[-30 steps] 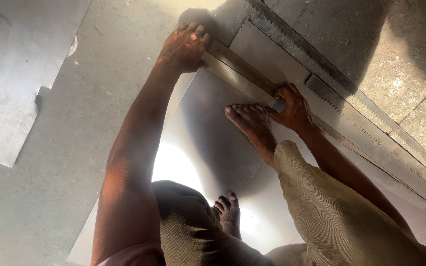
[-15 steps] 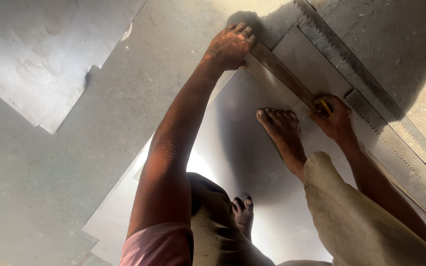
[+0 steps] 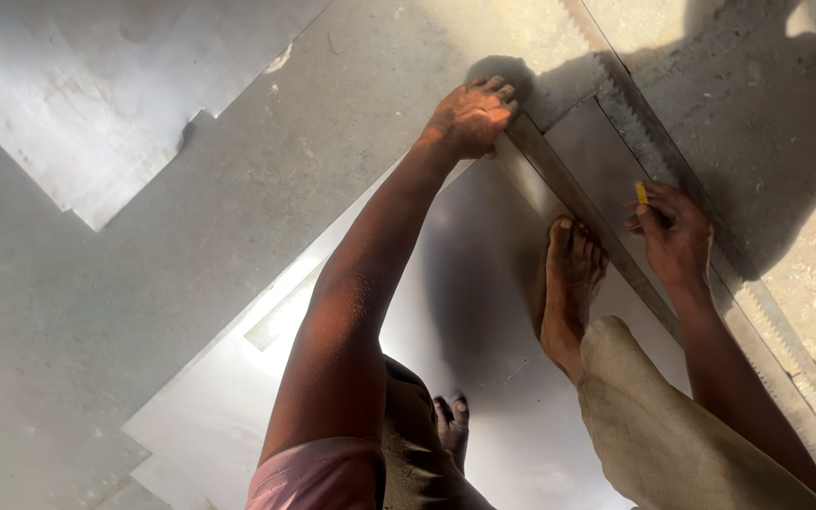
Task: The person uses a framing square and a marking tool to draw lines on a large metal sheet. They move the square to different positions to mark out several distinct shapes.
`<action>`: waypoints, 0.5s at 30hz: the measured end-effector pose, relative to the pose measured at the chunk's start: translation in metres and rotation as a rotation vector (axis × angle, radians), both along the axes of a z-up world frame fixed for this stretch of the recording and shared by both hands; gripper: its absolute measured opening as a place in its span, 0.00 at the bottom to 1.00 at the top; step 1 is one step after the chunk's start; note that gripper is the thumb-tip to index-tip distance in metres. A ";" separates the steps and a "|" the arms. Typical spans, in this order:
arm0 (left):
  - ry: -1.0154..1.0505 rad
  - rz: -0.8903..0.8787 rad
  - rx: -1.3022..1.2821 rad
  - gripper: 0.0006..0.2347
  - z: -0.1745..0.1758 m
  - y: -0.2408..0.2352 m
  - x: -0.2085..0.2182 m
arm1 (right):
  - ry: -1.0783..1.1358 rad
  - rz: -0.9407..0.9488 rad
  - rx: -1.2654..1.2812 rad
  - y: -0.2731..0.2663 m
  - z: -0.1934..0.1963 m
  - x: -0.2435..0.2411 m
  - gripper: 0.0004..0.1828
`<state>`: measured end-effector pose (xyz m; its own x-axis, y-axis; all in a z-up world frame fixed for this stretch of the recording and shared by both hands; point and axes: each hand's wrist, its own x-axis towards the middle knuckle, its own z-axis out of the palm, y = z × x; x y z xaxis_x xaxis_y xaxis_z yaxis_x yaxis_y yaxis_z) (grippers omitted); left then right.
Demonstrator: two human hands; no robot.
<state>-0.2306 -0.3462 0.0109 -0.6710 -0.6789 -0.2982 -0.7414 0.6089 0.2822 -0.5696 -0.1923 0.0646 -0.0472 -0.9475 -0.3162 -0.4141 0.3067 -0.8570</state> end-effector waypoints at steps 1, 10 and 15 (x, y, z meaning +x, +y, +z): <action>-0.002 0.005 -0.018 0.32 0.003 0.000 -0.001 | -0.005 0.034 -0.022 -0.006 0.004 0.007 0.15; 0.452 0.904 -0.205 0.15 0.013 0.126 0.170 | 0.152 0.460 -0.311 -0.066 0.083 0.073 0.10; 0.353 1.707 -0.189 0.21 -0.015 0.324 0.230 | 0.606 0.986 -0.361 -0.109 0.167 0.144 0.13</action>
